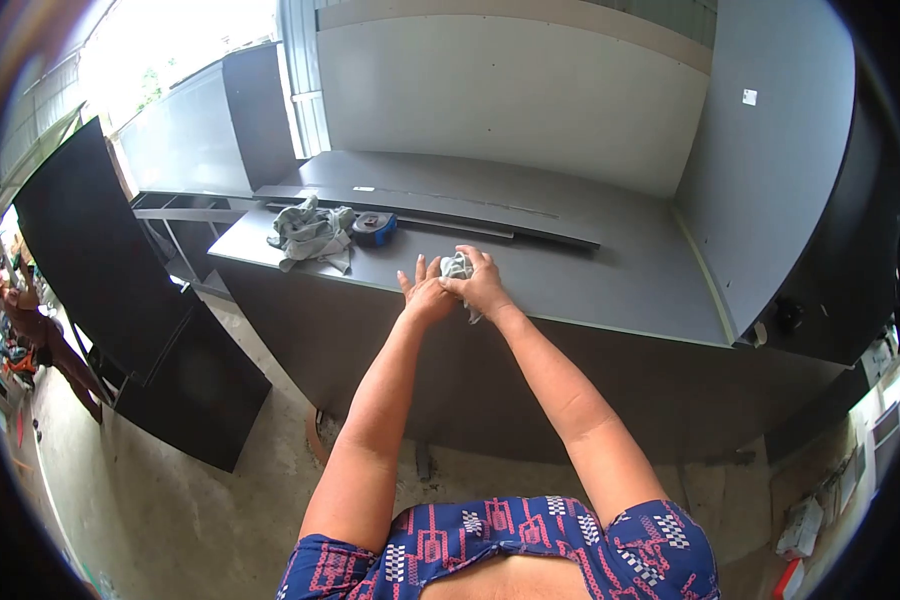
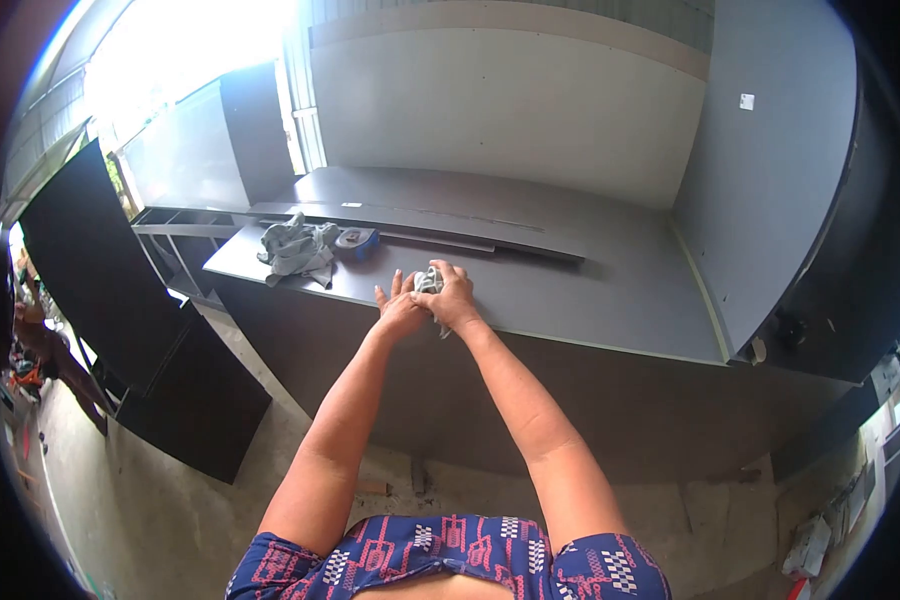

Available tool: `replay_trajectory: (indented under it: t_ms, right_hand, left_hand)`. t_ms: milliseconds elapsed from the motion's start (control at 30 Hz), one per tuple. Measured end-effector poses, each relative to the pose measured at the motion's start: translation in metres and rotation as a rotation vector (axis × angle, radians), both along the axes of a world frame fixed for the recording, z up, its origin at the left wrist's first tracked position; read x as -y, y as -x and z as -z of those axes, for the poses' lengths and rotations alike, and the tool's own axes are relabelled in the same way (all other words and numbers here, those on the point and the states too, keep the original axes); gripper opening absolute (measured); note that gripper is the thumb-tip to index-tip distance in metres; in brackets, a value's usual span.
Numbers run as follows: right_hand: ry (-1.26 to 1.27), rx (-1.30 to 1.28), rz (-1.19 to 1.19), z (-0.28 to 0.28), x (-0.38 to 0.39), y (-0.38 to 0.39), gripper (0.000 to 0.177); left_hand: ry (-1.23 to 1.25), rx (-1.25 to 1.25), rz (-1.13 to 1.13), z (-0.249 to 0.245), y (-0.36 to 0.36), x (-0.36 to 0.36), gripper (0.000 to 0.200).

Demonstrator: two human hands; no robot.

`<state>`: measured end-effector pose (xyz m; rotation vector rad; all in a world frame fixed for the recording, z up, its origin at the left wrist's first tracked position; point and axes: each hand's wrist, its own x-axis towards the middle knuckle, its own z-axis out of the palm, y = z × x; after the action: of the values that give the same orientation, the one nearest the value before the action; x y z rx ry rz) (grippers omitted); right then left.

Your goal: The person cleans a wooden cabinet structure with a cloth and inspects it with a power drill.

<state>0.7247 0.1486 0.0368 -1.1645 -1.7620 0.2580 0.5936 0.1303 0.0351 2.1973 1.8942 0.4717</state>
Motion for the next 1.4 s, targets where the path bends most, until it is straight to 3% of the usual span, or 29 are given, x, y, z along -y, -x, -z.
replay_trajectory:
  t_ms: [67,100,167,200,267,367,467,600,800,1100,1400]
  right_hand:
    - [0.147,-0.088,-0.079,-0.01,-0.001,-0.006,0.055]
    - [0.193,-0.103,-0.005,-0.019,0.0,-0.011,0.047]
    - [0.092,-0.143,0.09,-0.016,-0.013,-0.029,0.042]
    - [0.041,-0.121,0.17,-0.02,-0.011,-0.039,0.04]
    - [-0.024,0.138,0.281,-0.039,0.006,-0.058,0.038]
    - [0.228,0.581,0.202,-0.04,0.02,-0.054,0.038]
    - [-0.164,0.588,0.297,0.005,0.019,-0.049,0.039]
    - [0.191,0.576,0.015,-0.006,0.005,-0.075,0.042]
    - [0.236,0.647,0.422,-0.003,-0.009,-0.184,0.032]
    - [0.573,0.585,0.934,-0.016,0.033,-0.371,0.042]
    - [0.544,0.571,1.086,-0.006,0.09,-0.408,0.037]
  left_hand:
    - [0.048,-0.033,-0.019,-0.005,-0.005,0.0,0.044]
    - [0.083,0.051,0.027,-0.021,-0.004,0.013,0.043]
    - [0.087,0.059,0.145,-0.012,0.003,0.003,0.054]
    - [0.096,0.056,0.077,-0.022,-0.006,0.01,0.054]
    - [0.051,0.017,0.065,-0.025,-0.017,0.019,0.058]
    - [0.057,0.008,0.072,-0.023,-0.015,0.018,0.066]
    - [0.089,-0.01,0.074,-0.03,-0.014,0.02,0.072]
    - [0.135,-0.022,0.071,-0.028,-0.011,0.015,0.074]
    - [0.155,-0.032,0.06,-0.028,-0.007,0.012,0.075]
    - [0.195,-0.053,0.048,-0.027,-0.004,0.006,0.077]
    - [0.205,-0.051,0.037,-0.026,-0.002,0.003,0.076]
